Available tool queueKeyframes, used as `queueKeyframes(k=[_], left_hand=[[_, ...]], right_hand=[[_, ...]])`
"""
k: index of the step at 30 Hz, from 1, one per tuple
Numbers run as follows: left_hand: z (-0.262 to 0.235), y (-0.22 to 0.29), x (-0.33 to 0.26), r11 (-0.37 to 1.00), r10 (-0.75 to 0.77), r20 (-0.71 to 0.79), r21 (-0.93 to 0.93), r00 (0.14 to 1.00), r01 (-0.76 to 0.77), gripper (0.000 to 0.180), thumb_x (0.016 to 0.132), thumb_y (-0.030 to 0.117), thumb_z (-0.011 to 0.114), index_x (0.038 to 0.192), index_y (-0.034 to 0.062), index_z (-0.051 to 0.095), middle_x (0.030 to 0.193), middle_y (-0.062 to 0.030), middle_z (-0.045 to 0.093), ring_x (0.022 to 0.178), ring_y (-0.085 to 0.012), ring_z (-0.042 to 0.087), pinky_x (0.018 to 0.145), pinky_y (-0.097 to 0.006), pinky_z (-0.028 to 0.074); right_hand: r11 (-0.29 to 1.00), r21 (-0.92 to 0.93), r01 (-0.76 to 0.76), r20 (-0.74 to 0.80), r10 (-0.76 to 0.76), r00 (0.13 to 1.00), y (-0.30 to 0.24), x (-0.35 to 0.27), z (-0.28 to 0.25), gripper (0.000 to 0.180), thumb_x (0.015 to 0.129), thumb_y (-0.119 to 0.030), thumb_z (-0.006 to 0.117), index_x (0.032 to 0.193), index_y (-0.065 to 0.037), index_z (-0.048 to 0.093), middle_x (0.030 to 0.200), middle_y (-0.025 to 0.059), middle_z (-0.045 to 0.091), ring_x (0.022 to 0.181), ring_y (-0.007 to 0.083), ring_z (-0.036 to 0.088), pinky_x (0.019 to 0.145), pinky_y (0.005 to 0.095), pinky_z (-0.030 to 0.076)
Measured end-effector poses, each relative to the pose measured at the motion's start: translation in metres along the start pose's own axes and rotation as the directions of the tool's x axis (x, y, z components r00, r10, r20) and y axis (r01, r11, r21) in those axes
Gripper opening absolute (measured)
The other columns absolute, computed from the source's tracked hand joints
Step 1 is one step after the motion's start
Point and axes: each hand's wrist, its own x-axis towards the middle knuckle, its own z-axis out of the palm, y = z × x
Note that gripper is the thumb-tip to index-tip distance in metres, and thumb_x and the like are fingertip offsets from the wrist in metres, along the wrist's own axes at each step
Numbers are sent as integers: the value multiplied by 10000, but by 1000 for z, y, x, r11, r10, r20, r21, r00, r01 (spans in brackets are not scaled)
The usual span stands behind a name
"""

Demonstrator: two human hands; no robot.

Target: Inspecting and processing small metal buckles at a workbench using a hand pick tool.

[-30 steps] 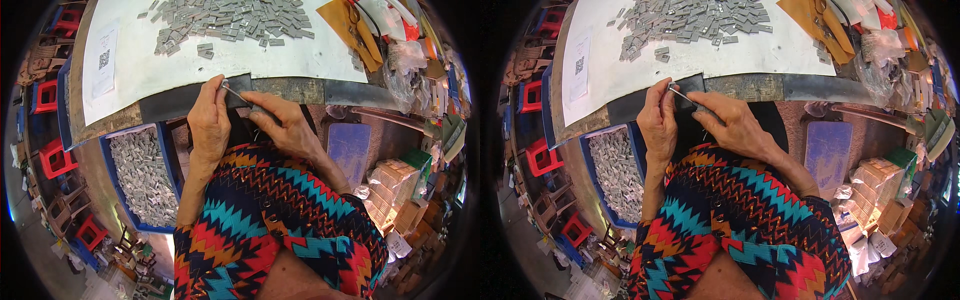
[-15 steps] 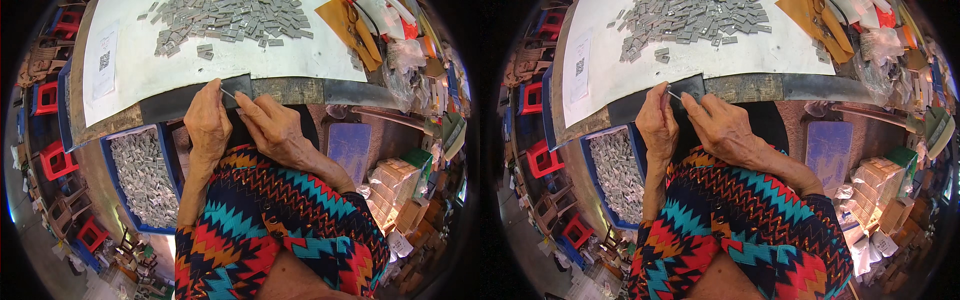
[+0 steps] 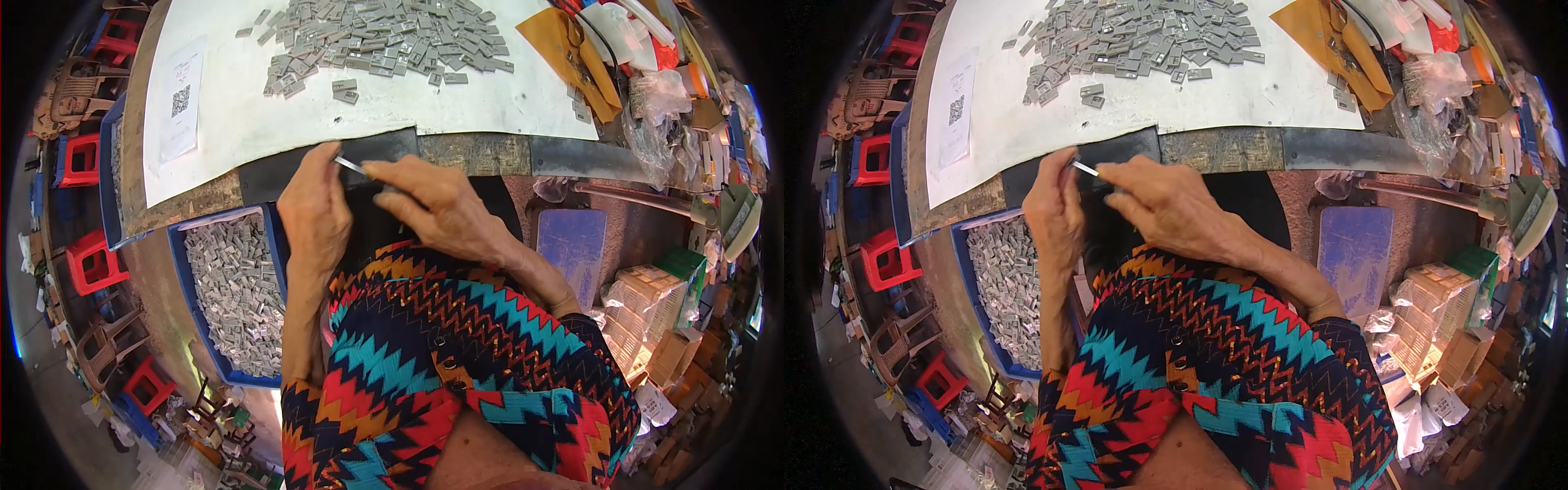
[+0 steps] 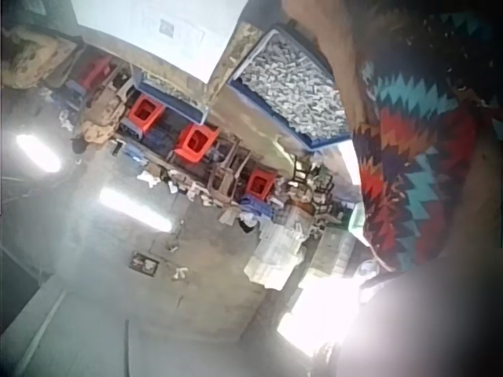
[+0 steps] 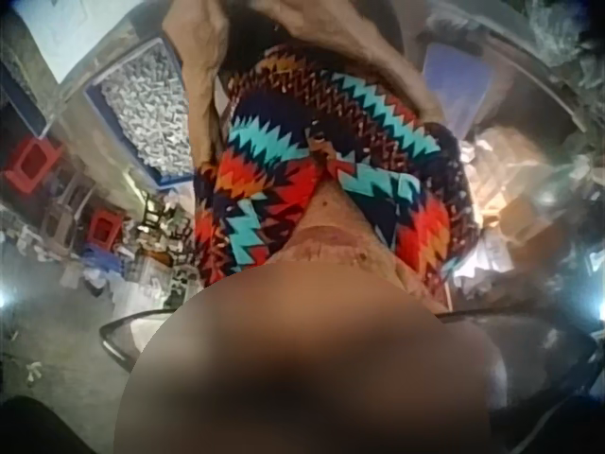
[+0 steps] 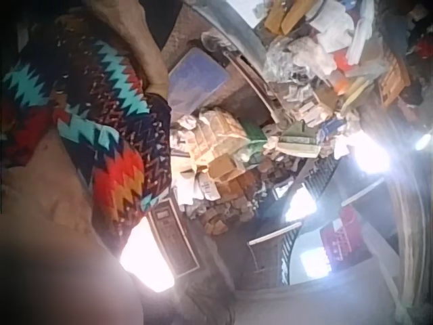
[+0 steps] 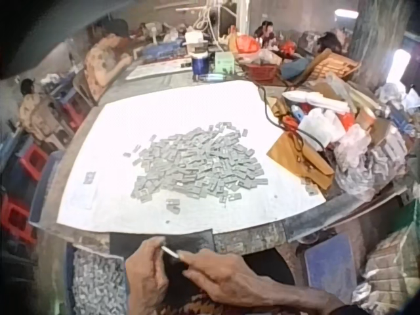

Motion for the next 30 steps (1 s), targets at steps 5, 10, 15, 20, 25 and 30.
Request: queueKeyframes(k=[5, 10, 15, 20, 25, 30], left_hand=[[-58, -52, -49, 937, -319, -58, 129, 946, 324, 246, 861, -10, 463, 1089, 8, 554, 1015, -150, 612, 925, -264, 600, 809, -313, 458], [-115, -119, -130, 790, -475, -76, 403, 877, 462, 206, 860, 31, 466, 1039, -2, 561, 945, -165, 609, 854, -297, 595, 751, -345, 457], [-118, -132, -156, 761, -467, 30, 523, 884, 385, 183, 852, 54, 477, 994, -13, 572, 893, -174, 600, 805, -310, 589, 720, -353, 458], [-78, -69, -49, 932, -208, -133, 274, 969, 238, 130, 830, -23, 514, 935, -15, 590, 876, -142, 598, 771, -245, 582, 670, -307, 467], [-15, -30, 52, 994, 57, 33, 87, 998, -60, 148, 776, -33, 546, 913, 7, 586, 872, -147, 573, 825, -293, 550, 729, -339, 441], [20, -38, 92, 943, 248, 143, 192, 958, -273, 175, 726, -10, 595, 897, 21, 607, 848, -120, 554, 819, -292, 538, 712, -360, 441]], right_hand=[[993, 115, -30, 141, 13, 990, 2, -3, 1, 338, 810, -79, 587, 1137, -11, 532, 806, 137, 563, 678, 249, 554, 615, 318, 442], [970, 180, -163, 156, 135, 978, 15, -12, -15, 337, 820, -101, 587, 1141, -15, 532, 895, 116, 603, 757, 180, 572, 683, 291, 454], [932, 250, -261, 206, 213, 955, 16, -11, -24, 331, 814, -138, 595, 1114, -6, 550, 890, 156, 619, 756, 213, 586, 685, 311, 457], [935, 251, -251, 156, 217, 964, 16, -9, -28, 326, 816, -133, 597, 1115, -11, 554, 858, 134, 618, 742, 150, 557, 677, 284, 450], [910, 277, -307, 146, 276, 950, 19, -13, -34, 327, 819, -130, 596, 1119, -8, 550, 863, 104, 616, 761, 117, 538, 689, 273, 449], [874, 367, -317, 171, 272, 947, 18, -19, -37, 333, 829, -139, 591, 1135, -16, 545, 941, 99, 621, 814, 120, 540, 735, 270, 448]])
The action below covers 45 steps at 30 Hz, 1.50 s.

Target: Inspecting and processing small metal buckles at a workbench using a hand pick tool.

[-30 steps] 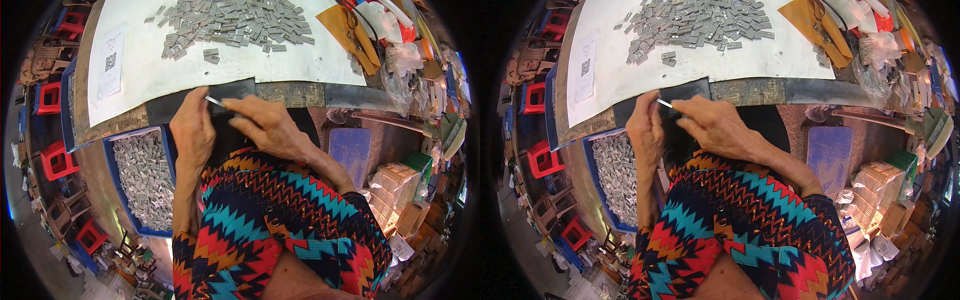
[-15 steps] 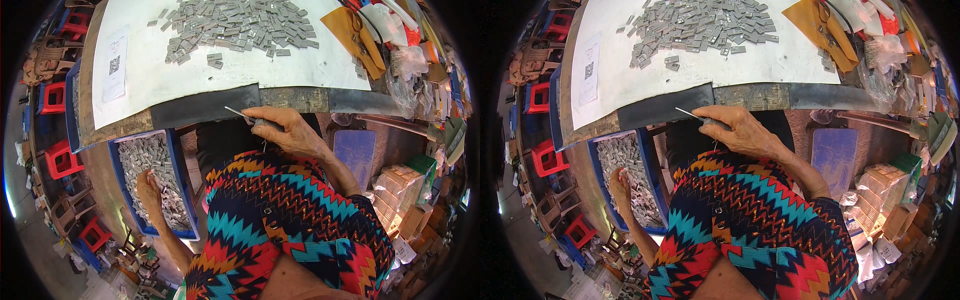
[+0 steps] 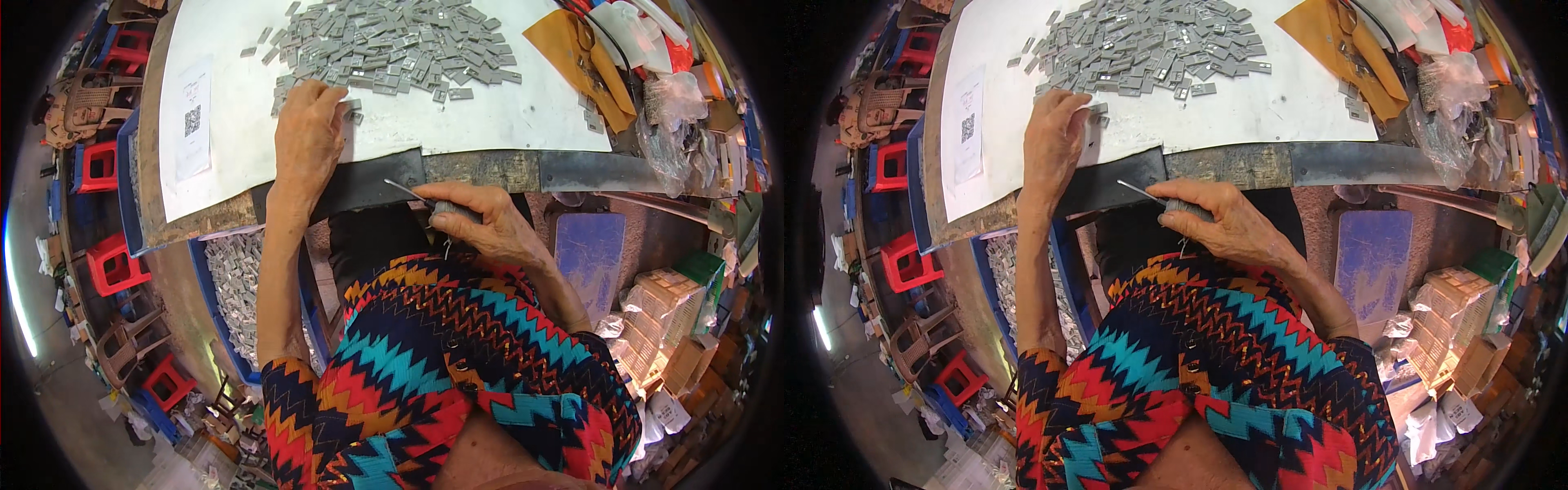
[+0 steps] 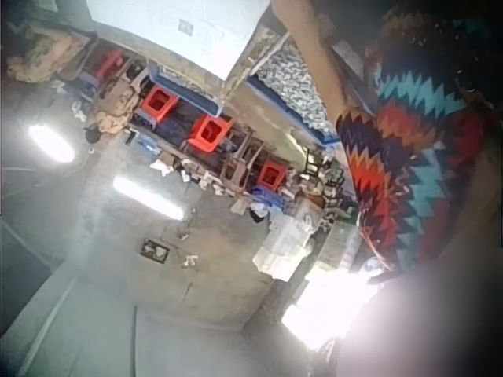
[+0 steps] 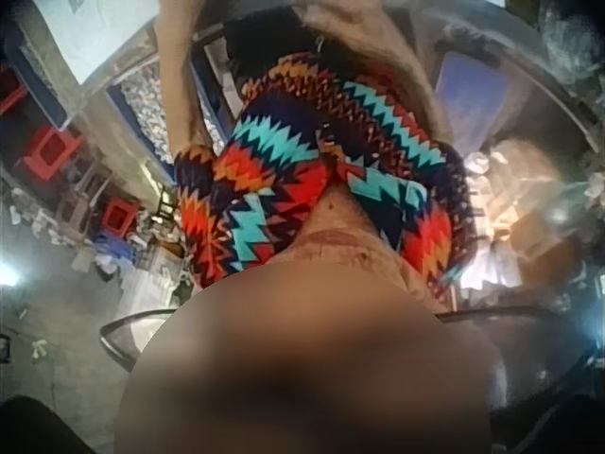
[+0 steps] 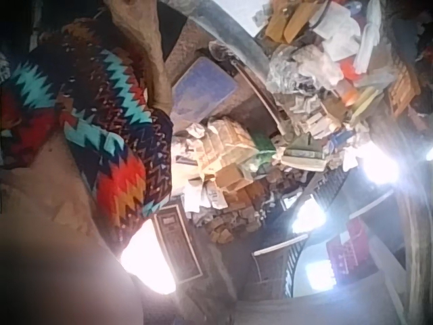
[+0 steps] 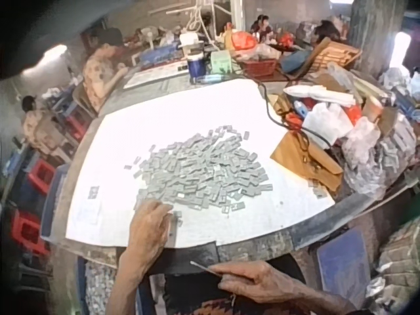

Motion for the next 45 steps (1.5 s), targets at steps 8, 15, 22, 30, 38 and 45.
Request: queueKeyframes(k=[8, 15, 22, 30, 38, 45], left_hand=[[19, -5, 1, 999, 20, 43, 40, 999, -21, 105, 726, 5, 609, 824, 21, 575, 820, -104, 548, 803, -284, 538, 685, -365, 444], [15, -11, 7, 983, -82, 170, -149, 982, 108, 165, 721, -9, 616, 869, 30, 553, 794, -124, 549, 750, -297, 548, 651, -374, 441], [9, -14, 8, 941, -172, 283, -237, 944, 243, 256, 710, 3, 629, 953, 52, 565, 737, -111, 533, 657, -240, 543, 604, -343, 431], [6, -9, -1, 960, -149, 173, -209, 974, 184, 182, 744, 25, 613, 913, 16, 544, 748, -110, 542, 623, -234, 533, 587, -336, 432], [-18, 5, -20, 390, -434, 301, -787, 849, 478, 109, 804, 52, 596, 844, 37, 496, 709, -112, 617, 551, -100, 503, 483, -229, 373], [-12, 41, -41, -40, -553, 323, -931, 768, 363, 241, 817, 29, 582, 1042, -17, 508, 769, -132, 637, 565, -106, 539, 503, -192, 405]], right_hand=[[995, 56, -87, -13, 88, 996, 5, -6, -4, 341, 835, -144, 592, 1149, -22, 541, 951, 83, 614, 821, 112, 534, 741, 261, 444], [995, 62, -80, -57, 83, 995, 0, -2, 0, 329, 832, -124, 591, 1149, -41, 554, 814, 24, 589, 713, 73, 520, 638, 220, 441], [976, 119, -185, -23, 189, 982, -7, -2, 0, 316, 845, -139, 583, 1138, -26, 551, 845, 34, 583, 748, 76, 493, 671, 229, 430], [949, 235, -212, 63, 203, 977, -1, 1, -2, 316, 853, -155, 579, 1151, -52, 558, 731, -12, 544, 626, 43, 461, 556, 195, 393], [942, 299, -150, -3, 159, 987, -2, 2, 3, 308, 858, -161, 573, 1150, -62, 565, 713, -22, 564, 588, 26, 467, 515, 181, 395], [952, 293, -89, -88, 120, 989, -12, 9, 13, 306, 863, -161, 567, 1150, -56, 560, 723, -17, 568, 581, 23, 464, 507, 166, 382]])
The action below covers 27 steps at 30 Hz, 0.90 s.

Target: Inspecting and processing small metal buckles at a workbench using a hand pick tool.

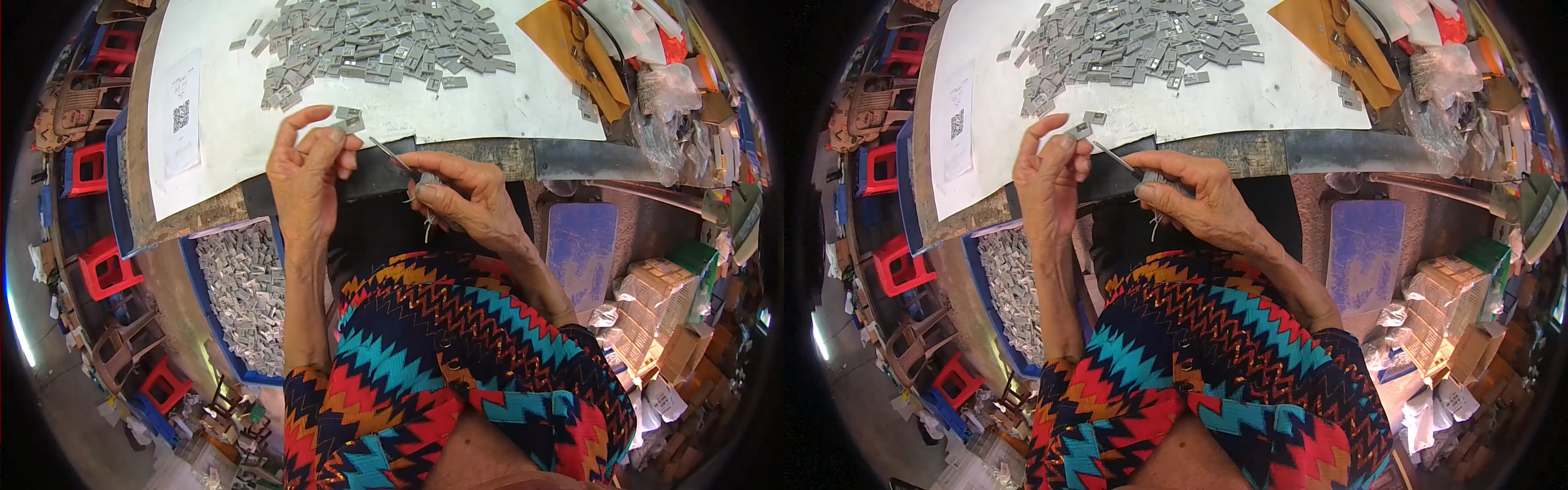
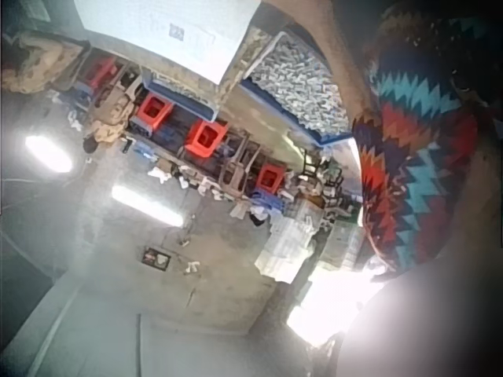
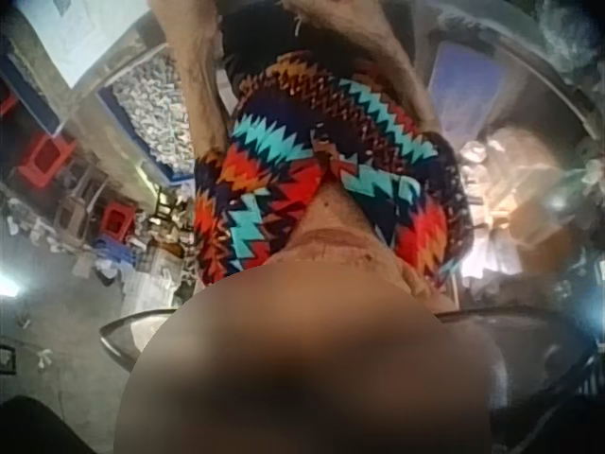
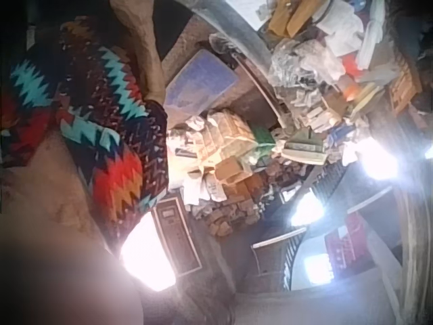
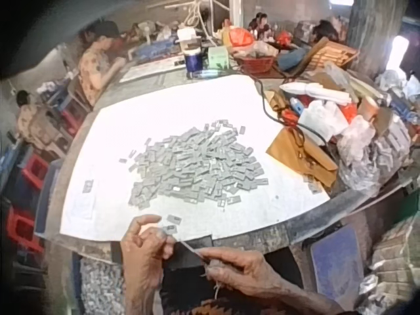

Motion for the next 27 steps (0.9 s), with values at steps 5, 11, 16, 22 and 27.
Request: queueKeyframes(k=[5, 11, 16, 22, 27], left_hand=[[6, -15, -8, 966, -103, 45, -233, 994, 110, 193, 836, 41, 555, 1005, -41, 510, 771, -151, 629, 585, -131, 556, 517, -206, 439], [5, -18, -14, 920, -123, 166, -350, 978, 175, 128, 833, 18, 521, 951, -15, 485, 785, -178, 622, 589, -155, 560, 508, -232, 444], [14, -20, -18, 961, -119, 170, -228, 978, 156, 192, 840, 48, 513, 1006, -36, 464, 773, -165, 611, 593, -130, 541, 498, -221, 427], [10, -19, -23, 933, -207, 280, -233, 938, 275, 253, 858, 65, 497, 1078, -40, 428, 756, -110, 597, 584, -94, 508, 514, -197, 409], [6, -19, -26, 972, -111, 224, -177, 968, 153, 238, 888, 76, 471, 1093, -42, 449, 779, -96, 596, 615, -77, 495, 552, -183, 397]], right_hand=[[995, -72, 71, -48, -74, 996, 1, 3, 2, 327, 869, -161, 560, 1173, -38, 546, 754, 7, 588, 582, 21, 479, 499, 154, 383], [969, -202, 140, -35, -150, 988, 4, 2, 1, 319, 841, -92, 566, 1150, -17, 536, 984, 59, 600, 868, 110, 542, 751, 237, 441], [962, -232, 147, -29, -158, 987, 6, 4, 1, 318, 840, -85, 563, 1144, 2, 529, 1040, 94, 599, 956, 147, 547, 825, 269, 432], [954, -246, 170, -14, -179, 984, 2, 6, 3, 312, 846, -92, 563, 1140, 7, 529, 1028, 93, 601, 951, 143, 548, 822, 262, 435], [900, -341, 271, 5, -286, 958, 6, 8, 6, 315, 834, -81, 568, 1132, 13, 530, 1020, 130, 611, 932, 184, 583, 798, 285, 457]])
